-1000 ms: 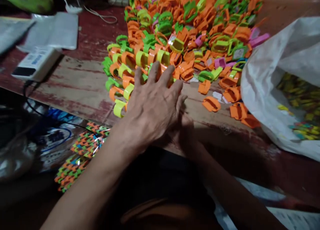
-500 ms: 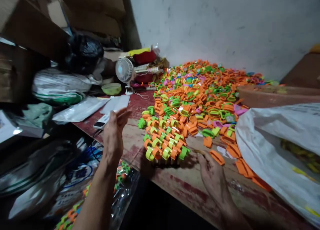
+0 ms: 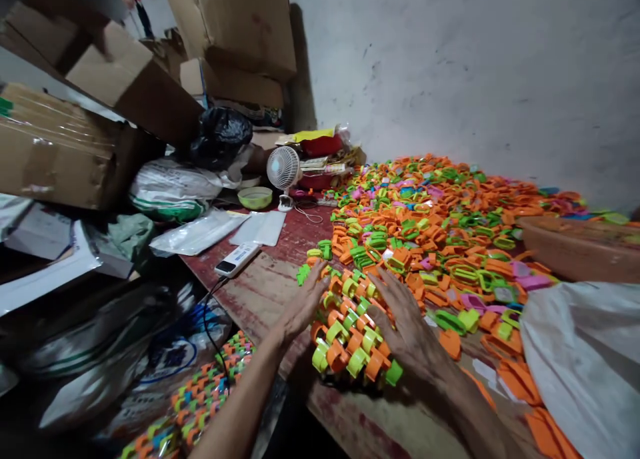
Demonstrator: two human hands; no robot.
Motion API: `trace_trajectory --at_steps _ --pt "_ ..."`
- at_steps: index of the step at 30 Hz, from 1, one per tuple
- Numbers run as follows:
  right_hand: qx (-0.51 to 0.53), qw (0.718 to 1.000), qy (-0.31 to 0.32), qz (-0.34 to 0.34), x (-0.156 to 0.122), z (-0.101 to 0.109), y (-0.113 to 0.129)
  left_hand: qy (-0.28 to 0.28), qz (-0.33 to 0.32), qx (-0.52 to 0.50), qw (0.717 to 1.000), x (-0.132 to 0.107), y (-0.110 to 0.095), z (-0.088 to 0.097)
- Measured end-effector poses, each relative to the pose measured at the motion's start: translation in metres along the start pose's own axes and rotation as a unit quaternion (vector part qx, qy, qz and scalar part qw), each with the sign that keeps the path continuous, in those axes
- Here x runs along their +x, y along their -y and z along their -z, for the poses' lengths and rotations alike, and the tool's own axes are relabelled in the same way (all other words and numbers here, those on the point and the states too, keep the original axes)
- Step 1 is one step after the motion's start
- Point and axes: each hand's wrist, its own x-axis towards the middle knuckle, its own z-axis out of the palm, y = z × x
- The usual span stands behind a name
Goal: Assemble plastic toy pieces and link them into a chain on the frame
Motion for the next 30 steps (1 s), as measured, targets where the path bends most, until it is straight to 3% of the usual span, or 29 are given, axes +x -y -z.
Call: trace_trajectory --at_steps 4,8,11,15,19,24,27,30 --pt "-0.011 0.998 0.055 0.032 0.018 0.004 -0.005 0.025 0.002 0.048 0.999 0.020 0.000 -0.005" --pt "-0.007 0.991 0.128 0.047 0.028 -0.002 -0.008 0.056 -0.011 0.094 0.994 0.019 -0.006 -0.006" --pt "0.008 0.988 0.148 0.046 0.029 -0.009 -0.012 0.066 -0.023 0.122 0.990 0.016 -0.008 -0.007" --pt "0.017 0.989 0.135 0.055 0.027 -0.014 -0.017 0.068 -0.048 0.167 0.982 0.018 -0.008 -0.011" --pt "0.020 0.990 0.120 0.074 0.027 -0.017 -0.019 0.065 -0.009 0.160 0.985 0.018 -0.012 -0.010" --pt "0.003 0.993 0.093 0.079 0.025 -0.009 -0.022 0.033 0.046 -0.008 0.998 0.020 -0.003 -0.007" --pt "-0.013 0.995 0.040 0.088 0.027 0.000 -0.027 0.006 0.034 -0.089 0.995 0.027 0.010 -0.013" --pt "0.040 0.992 0.001 0.122 0.053 -0.011 -0.012 -0.008 0.016 0.025 1.000 0.016 0.009 0.003"
